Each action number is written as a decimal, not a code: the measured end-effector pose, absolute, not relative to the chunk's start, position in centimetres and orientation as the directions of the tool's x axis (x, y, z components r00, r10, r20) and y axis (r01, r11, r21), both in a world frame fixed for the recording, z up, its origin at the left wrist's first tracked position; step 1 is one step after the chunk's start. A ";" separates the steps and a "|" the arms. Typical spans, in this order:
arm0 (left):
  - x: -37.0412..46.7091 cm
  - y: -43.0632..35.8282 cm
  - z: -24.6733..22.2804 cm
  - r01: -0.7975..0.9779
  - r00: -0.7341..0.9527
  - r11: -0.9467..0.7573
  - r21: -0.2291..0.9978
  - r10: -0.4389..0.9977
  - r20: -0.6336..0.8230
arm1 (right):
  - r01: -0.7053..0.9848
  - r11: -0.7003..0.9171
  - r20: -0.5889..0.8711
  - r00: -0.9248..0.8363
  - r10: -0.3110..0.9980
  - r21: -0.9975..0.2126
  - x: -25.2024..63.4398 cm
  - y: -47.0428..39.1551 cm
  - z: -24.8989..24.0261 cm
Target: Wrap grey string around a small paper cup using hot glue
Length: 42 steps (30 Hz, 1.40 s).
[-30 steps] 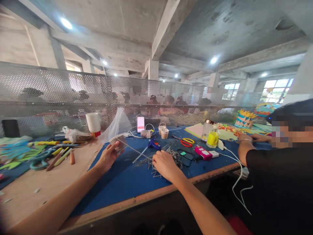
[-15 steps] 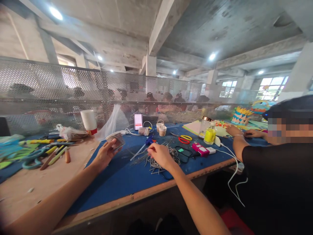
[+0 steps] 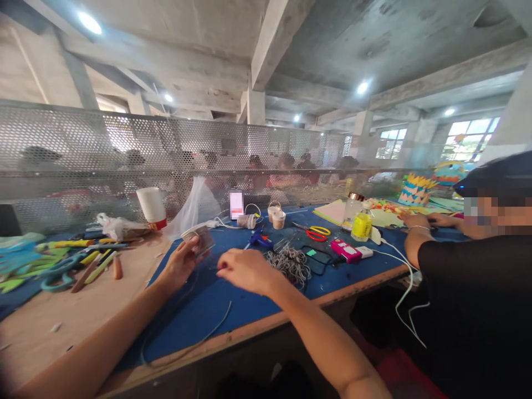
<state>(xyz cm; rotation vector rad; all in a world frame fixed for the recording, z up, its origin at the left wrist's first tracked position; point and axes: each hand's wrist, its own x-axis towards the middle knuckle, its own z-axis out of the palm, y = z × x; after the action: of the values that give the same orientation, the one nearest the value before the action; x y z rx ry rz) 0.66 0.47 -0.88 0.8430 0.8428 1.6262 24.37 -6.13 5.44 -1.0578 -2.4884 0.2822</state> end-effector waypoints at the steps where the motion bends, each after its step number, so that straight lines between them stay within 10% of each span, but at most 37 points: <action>1: 0.8 0.3 -0.8 -0.478 -0.161 -0.172 0.861 0.981 0.106 | 0.732 0.600 0.303 -0.521 0.798 -0.321 26.7 -6.1 5.1; 16: 1.0 0.0 -0.8 -0.469 -0.121 -0.155 0.869 0.986 0.111 | 0.748 0.393 0.135 -0.384 0.914 -0.535 37.4 -10.0 -0.9; 27: 0.8 0.1 -1.3 -0.439 -0.072 -0.157 0.884 0.988 0.140 | 0.934 0.350 0.219 -0.328 0.919 -0.073 33.3 -4.8 0.9; 38: 1.0 -0.1 -0.9 -0.435 -0.008 -0.121 0.892 0.991 0.130 | 0.605 0.579 0.496 -0.323 0.806 -0.547 22.4 3.8 4.6; 42: 1.1 -0.3 -0.7 -0.422 -0.012 -0.138 0.896 0.989 0.147 | 0.572 0.618 0.532 -0.337 0.776 -0.539 21.6 5.8 2.8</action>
<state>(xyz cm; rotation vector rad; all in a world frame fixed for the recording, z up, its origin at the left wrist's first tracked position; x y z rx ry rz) 1.09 -0.28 -0.73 0.9895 0.7938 1.4739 21.59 5.77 2.80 -1.0583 -2.0461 0.3264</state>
